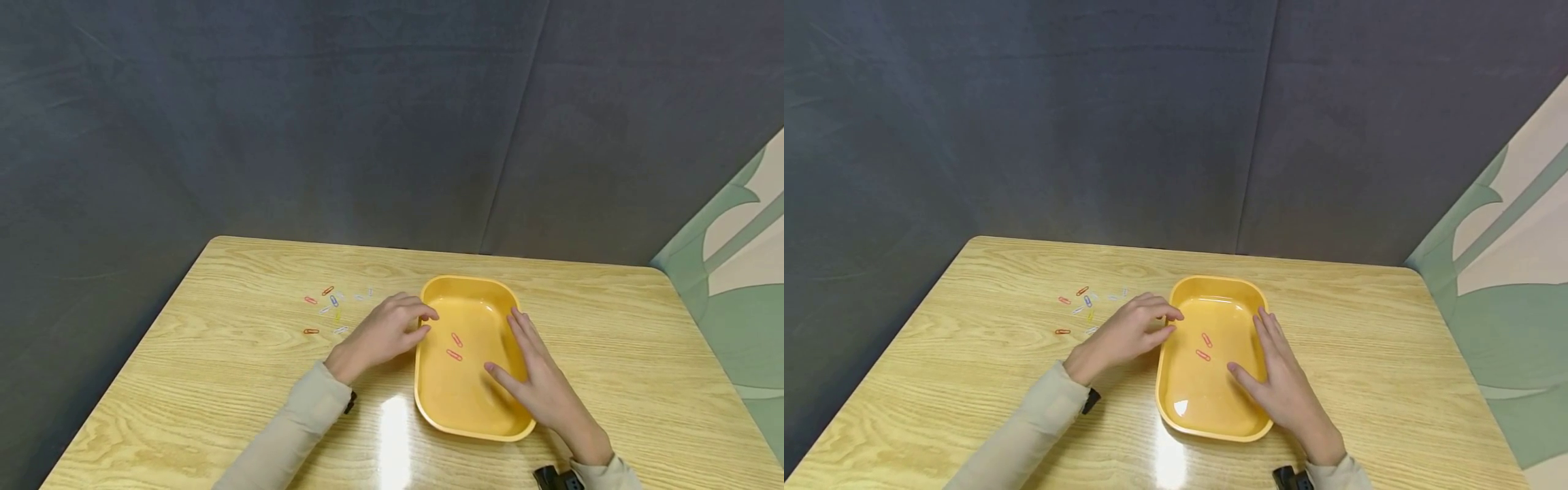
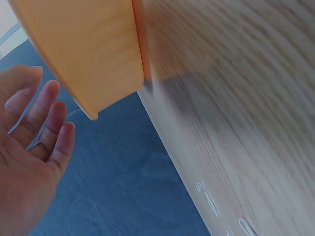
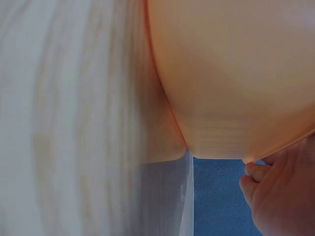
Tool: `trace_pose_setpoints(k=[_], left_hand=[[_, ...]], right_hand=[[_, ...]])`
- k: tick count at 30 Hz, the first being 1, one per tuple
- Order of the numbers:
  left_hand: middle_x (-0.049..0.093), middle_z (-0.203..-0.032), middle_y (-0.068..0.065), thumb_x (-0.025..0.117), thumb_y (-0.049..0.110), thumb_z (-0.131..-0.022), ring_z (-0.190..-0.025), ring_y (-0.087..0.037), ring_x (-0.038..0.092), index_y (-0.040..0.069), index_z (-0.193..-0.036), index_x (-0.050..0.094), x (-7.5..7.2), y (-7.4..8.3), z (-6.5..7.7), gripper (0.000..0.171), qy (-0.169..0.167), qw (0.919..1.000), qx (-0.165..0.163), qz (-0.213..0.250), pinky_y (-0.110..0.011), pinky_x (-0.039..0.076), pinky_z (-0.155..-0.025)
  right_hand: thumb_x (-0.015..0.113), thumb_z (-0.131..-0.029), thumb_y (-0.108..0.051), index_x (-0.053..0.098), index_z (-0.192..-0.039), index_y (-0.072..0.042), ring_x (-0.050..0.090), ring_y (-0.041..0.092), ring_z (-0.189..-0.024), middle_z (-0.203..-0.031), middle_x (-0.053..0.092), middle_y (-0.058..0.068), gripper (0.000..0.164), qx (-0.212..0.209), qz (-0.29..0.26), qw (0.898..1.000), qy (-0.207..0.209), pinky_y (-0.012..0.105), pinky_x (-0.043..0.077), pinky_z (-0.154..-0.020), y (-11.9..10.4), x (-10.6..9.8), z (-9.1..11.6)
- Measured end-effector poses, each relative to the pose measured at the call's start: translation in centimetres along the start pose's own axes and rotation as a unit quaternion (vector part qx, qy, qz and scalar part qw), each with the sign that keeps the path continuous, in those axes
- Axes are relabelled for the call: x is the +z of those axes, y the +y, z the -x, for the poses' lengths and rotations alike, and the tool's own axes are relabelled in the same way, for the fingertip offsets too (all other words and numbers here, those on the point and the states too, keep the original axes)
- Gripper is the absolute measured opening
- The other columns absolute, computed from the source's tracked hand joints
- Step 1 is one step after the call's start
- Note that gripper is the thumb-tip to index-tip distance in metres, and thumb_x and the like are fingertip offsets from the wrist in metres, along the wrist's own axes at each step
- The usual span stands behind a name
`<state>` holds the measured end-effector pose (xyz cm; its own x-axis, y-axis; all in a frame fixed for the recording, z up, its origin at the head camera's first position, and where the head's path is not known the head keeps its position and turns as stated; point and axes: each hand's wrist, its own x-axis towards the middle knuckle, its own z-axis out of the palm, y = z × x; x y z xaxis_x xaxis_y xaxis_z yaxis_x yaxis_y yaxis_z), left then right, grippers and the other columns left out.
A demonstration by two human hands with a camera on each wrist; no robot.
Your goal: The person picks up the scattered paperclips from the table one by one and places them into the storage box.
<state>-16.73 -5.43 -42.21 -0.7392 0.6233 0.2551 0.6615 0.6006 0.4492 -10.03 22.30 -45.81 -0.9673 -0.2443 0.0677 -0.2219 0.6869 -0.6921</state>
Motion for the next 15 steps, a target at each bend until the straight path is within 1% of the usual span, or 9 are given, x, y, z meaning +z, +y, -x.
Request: trace_pose_setpoints(k=[3, 7, 15], left_hand=[[0.071, -0.108, 0.001, 0.065, 0.015, -0.096, -0.103, -0.014, 0.061, 0.013, -0.113, 0.072, -0.3, -0.3, 0.2, 0.019, 0.004, 1.0, 0.001, 0.003, -0.027, 0.051, -0.091], [0.071, -0.106, 0.001, 0.065, 0.014, -0.096, -0.105, -0.015, 0.062, 0.012, -0.114, 0.071, -0.7, -0.5, 0.5, 0.019, 0.005, 1.0, -0.007, 0.002, -0.029, 0.052, -0.094], [0.071, -0.107, 0.002, 0.064, 0.015, -0.096, -0.104, -0.014, 0.063, 0.013, -0.116, 0.071, -1.2, -0.8, 1.1, 0.021, 0.001, 0.9995, -0.033, -0.002, -0.029, 0.053, -0.093]], right_hand=[[0.067, -0.094, -0.039, 0.014, -0.157, 0.002, 0.002, 0.043, -0.153, -0.167, 0.003, 0.015, 0.092, -0.001, 0.0, 1.0, 0.0, 0.071, 0.015, -0.114, 0.0, 0.0, 0.0], [0.067, -0.094, -0.038, 0.013, -0.157, 0.002, 0.003, 0.044, -0.153, -0.167, 0.003, 0.015, 0.092, -0.001, 0.0, 1.0, 0.0, 0.071, 0.014, -0.114, 0.0, 0.0, 0.0], [0.067, -0.094, -0.037, 0.012, -0.157, 0.001, 0.002, 0.044, -0.153, -0.167, 0.002, 0.015, 0.092, 0.0, -0.004, 1.0, -0.003, 0.071, 0.014, -0.114, 0.0, -0.1, 0.0]])
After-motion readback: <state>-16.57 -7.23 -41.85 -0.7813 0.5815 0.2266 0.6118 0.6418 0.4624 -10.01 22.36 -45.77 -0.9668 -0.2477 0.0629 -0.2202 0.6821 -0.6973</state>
